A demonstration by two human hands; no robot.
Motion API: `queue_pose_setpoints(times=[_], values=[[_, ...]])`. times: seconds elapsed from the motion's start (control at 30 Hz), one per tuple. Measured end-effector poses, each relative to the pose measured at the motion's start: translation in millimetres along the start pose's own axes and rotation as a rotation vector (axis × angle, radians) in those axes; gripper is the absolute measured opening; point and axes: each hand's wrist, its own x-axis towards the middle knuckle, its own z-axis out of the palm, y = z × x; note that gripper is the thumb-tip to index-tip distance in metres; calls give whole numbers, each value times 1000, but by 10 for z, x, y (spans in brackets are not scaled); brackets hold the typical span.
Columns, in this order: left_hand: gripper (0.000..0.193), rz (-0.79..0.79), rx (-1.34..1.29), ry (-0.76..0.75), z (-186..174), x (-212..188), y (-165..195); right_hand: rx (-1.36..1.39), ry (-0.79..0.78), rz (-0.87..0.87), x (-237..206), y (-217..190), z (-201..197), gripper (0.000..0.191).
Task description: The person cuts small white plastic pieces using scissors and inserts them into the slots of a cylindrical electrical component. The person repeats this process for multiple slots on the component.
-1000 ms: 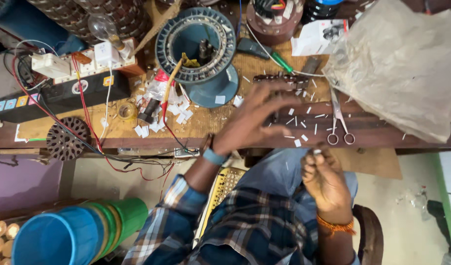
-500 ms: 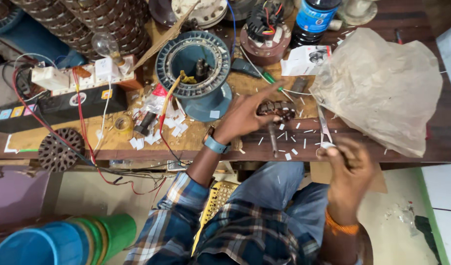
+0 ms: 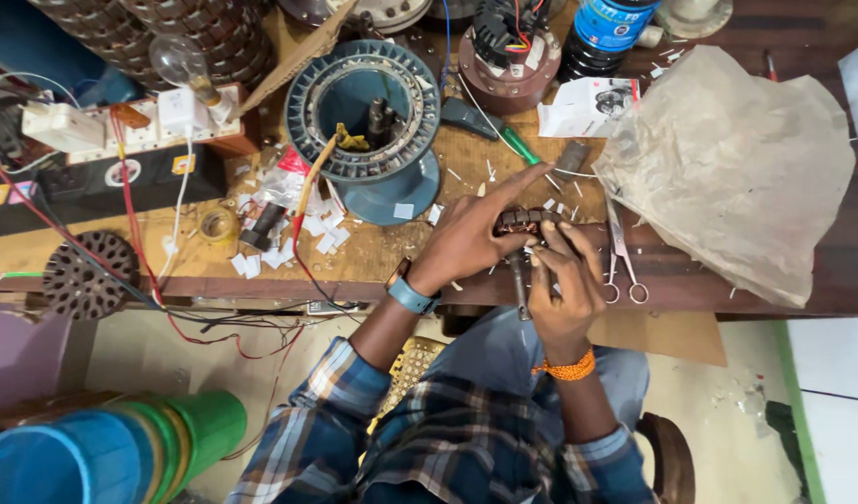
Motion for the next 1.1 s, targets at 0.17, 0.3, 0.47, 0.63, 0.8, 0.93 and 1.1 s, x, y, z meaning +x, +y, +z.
queue_pose_setpoints(times=[0.17,0.3,0.47,0.63,0.8,0.93,1.1], values=[[102,-9,-40,15,52,-13,-72,-35,47,25,-56,34,48,15],[93,-72,-34,61,138,-69,-122,120,66,226,-106,37,101,11],[54,41,-81,124,197,-92,-137,390,115,342,-211,120,169,9],[37,-9,-162,78,160,-61,-136,517,109,405,-303,180,216,11],[35,-25,-184,94,142,-5,-130,388,-60,356,-157,246,10,9],[38,68,-170,81,202,13,-115,408,5,415,17,332,-163,7],[40,35,-220,78,282,25,-127,175,8,150,77,373,-211,14]])
